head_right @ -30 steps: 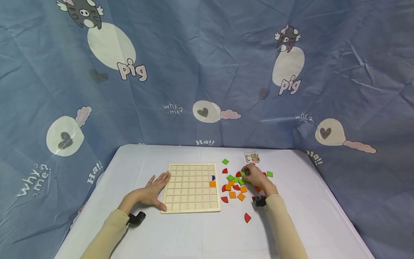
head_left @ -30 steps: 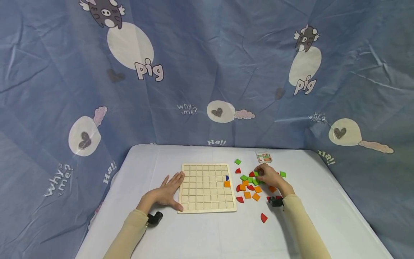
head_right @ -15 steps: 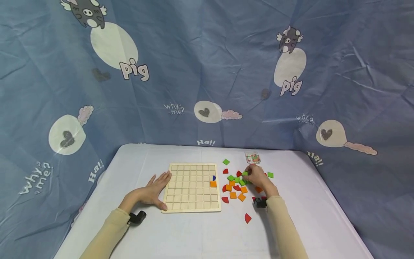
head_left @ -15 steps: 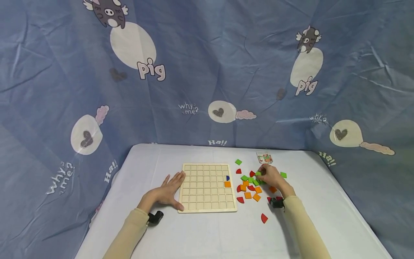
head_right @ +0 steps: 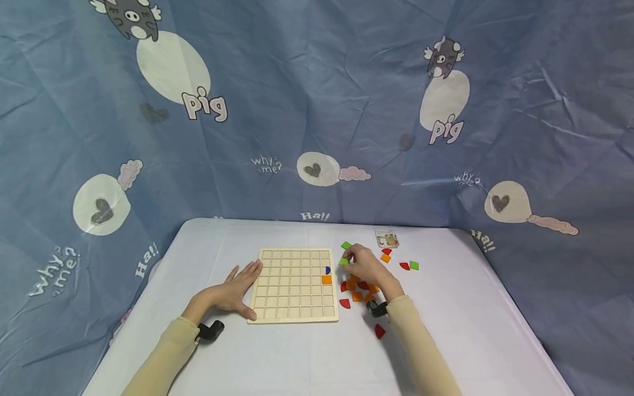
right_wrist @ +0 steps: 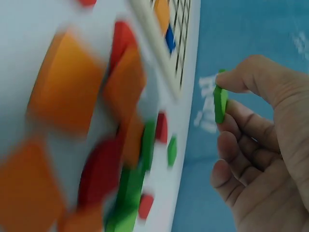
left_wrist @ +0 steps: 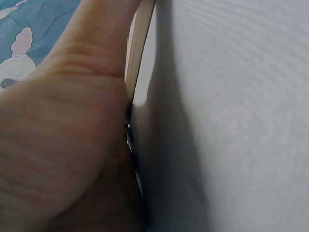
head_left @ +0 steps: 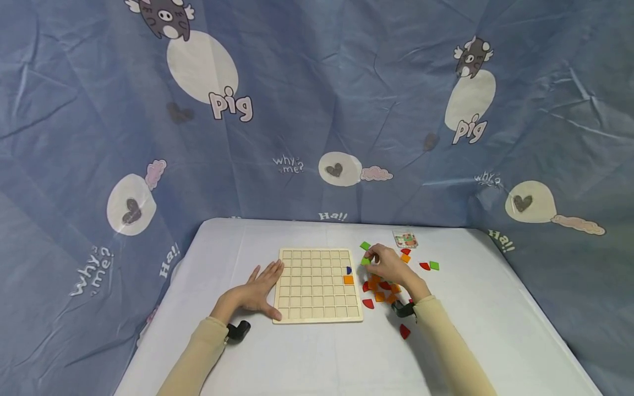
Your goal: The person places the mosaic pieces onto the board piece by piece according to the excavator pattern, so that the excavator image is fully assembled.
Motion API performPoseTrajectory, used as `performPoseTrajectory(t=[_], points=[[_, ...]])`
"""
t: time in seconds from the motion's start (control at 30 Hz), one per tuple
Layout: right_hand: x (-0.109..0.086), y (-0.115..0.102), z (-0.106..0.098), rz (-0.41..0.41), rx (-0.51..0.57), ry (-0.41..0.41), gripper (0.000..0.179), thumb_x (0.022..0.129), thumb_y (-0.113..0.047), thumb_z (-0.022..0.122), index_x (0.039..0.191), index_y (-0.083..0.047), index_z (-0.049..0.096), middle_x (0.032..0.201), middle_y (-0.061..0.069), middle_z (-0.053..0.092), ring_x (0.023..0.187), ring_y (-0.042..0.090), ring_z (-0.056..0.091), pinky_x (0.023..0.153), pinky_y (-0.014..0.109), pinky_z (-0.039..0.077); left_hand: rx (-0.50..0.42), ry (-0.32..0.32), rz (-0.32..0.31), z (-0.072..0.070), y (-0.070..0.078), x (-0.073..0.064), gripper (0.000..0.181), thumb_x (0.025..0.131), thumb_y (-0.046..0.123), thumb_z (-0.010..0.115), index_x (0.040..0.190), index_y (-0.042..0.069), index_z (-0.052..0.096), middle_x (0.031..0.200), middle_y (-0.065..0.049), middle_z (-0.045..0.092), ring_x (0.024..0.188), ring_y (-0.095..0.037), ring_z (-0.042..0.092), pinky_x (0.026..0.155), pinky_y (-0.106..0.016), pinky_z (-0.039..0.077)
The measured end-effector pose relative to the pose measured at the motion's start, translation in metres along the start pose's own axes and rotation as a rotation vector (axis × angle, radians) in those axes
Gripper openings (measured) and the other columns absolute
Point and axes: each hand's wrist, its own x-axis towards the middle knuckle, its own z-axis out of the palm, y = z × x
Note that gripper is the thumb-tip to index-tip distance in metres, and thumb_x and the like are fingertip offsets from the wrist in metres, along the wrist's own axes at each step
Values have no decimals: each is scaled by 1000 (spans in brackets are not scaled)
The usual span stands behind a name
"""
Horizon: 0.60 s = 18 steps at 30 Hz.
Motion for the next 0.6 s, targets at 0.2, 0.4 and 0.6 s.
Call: performPoseTrajectory(t=[0.2, 0.4, 0.6], points=[[13, -26, 23, -138, -42, -74, 21, 85, -21, 74, 101, -12, 66, 92, -3, 61, 81, 13, 54, 68, 23, 48, 16, 0, -10, 1, -1, 1, 141, 58, 72, 76, 154, 3, -1, 163, -13, -6, 151, -32, -7, 119, -57, -8], [24, -35, 43, -201, -104, -119, 21, 84, -20, 76, 101, -10, 67, 92, -2, 60, 79, 9, 54, 69, 22, 49, -2, 16, 20, 0, 1, 0, 139, 60, 67, 79, 154, 0, 1, 162, -17, -3, 150, -35, -5, 118, -60, -6], [31, -37, 52, -150, -83, -171, 19, 85, -17, 74, 103, -12, 68, 97, -4, 61, 82, 7, 54, 73, 22, 50, -3, 8, 19, 1, 0, 0, 140, 60, 68, 78, 154, 0, -1, 162, -17, -5, 150, -35, -6, 118, -59, -7]])
